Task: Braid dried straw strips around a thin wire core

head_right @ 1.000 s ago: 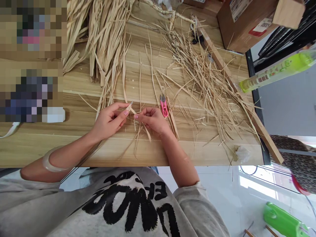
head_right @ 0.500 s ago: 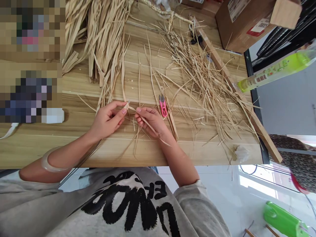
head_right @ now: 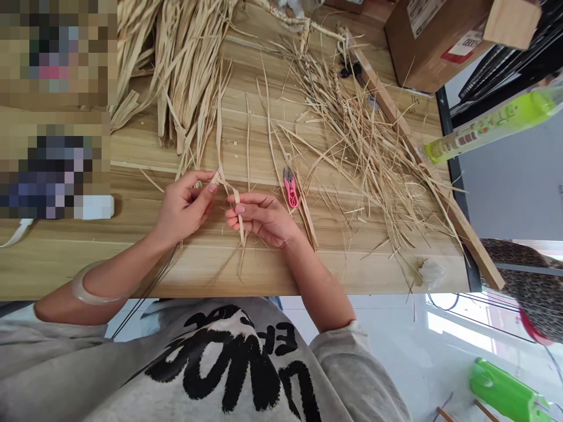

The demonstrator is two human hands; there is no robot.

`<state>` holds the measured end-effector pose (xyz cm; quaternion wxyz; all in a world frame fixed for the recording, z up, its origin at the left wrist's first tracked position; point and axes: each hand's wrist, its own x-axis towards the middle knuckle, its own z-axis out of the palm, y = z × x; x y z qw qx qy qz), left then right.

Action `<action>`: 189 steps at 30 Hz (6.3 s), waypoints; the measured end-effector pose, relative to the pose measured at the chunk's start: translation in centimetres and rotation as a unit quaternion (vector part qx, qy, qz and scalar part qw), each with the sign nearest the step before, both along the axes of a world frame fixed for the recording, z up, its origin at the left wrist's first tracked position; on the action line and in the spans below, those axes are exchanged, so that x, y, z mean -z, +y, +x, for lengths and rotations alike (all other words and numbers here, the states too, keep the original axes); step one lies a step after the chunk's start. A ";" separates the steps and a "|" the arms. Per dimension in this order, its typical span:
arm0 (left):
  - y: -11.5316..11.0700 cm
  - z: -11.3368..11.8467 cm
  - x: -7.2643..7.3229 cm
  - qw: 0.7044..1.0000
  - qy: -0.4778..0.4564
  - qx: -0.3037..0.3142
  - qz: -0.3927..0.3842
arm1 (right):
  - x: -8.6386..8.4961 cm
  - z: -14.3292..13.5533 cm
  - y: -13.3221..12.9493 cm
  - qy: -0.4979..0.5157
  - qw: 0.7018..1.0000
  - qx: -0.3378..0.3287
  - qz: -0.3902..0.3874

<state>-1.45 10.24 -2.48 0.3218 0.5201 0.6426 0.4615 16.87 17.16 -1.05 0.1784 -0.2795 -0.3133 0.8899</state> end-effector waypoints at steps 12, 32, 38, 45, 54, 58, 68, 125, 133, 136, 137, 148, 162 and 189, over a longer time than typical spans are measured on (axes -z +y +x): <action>-0.7 0.9 0.1 0.997 -0.030 0.076 -0.015 | 1.8 -1.3 -0.5 -0.094 0.966 0.136 0.198; -0.8 1.5 -0.6 0.993 0.021 0.112 -0.012 | 1.3 -0.9 -0.5 -0.211 0.821 0.117 0.517; -0.9 1.6 -1.0 0.992 0.031 0.122 -0.027 | 1.1 -0.8 -0.3 -0.220 0.788 0.125 0.561; -0.8 1.7 -1.1 0.991 0.042 0.127 -0.032 | 2.1 -0.8 -0.5 -0.237 0.841 0.189 0.449; -0.9 1.6 -1.1 0.989 0.050 0.133 -0.031 | 2.1 -0.9 -0.6 -0.214 0.868 0.202 0.400; -0.8 1.6 -1.0 0.989 0.054 0.133 -0.029 | 2.1 -0.9 -0.6 -0.220 0.867 0.198 0.401; -0.7 1.5 -0.7 0.991 0.063 0.117 -0.020 | 2.3 -0.8 -0.8 -0.227 0.822 0.191 0.486; -0.4 0.8 -0.2 0.998 0.041 0.057 0.002 | -0.4 -0.5 -1.4 -0.078 0.908 0.014 0.411; -0.5 1.0 -0.4 0.997 0.041 0.062 0.010 | -0.5 -0.3 -1.4 -0.048 0.921 0.003 0.386; -0.5 1.0 -0.3 0.997 0.041 0.067 0.016 | -0.7 -0.2 -1.4 -0.043 0.915 -0.009 0.402; -0.5 1.1 -0.3 0.997 0.040 0.069 0.018 | -0.7 -0.2 -1.4 -0.045 0.912 -0.015 0.408; -0.4 1.2 -0.5 0.996 0.042 0.074 0.020 | -0.5 -0.4 -1.5 -0.037 0.926 -0.028 0.374; -0.6 1.0 0.1 0.986 -0.130 0.096 -0.049 | 0.0 -0.2 0.2 -0.132 0.892 0.205 0.380; -0.9 1.6 -1.0 0.992 0.084 0.092 0.027 | 1.4 -2.2 -1.0 -0.162 0.934 0.198 0.248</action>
